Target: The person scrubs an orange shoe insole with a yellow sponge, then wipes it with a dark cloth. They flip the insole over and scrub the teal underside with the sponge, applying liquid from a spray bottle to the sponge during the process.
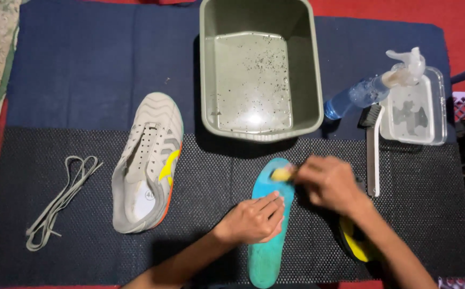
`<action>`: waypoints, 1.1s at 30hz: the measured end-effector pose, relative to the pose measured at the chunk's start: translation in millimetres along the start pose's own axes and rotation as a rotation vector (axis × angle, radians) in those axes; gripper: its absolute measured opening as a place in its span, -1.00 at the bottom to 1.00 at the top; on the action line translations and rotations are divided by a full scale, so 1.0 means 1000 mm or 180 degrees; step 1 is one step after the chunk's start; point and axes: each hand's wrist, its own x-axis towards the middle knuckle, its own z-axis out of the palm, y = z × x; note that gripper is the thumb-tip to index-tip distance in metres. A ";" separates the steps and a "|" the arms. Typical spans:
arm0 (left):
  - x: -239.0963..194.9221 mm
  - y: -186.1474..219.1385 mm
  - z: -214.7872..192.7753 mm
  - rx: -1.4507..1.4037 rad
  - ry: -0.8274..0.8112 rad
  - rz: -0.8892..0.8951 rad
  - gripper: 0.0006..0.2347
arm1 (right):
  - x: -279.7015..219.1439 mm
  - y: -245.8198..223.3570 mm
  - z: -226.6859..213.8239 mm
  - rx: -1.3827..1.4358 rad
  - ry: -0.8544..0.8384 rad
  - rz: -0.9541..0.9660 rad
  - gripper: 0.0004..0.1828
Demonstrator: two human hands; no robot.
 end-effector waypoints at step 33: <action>0.002 0.009 0.000 -0.0084 0.0122 -0.0203 -0.79 | -0.004 0.017 -0.004 -0.0065 -0.0147 0.0453 -0.93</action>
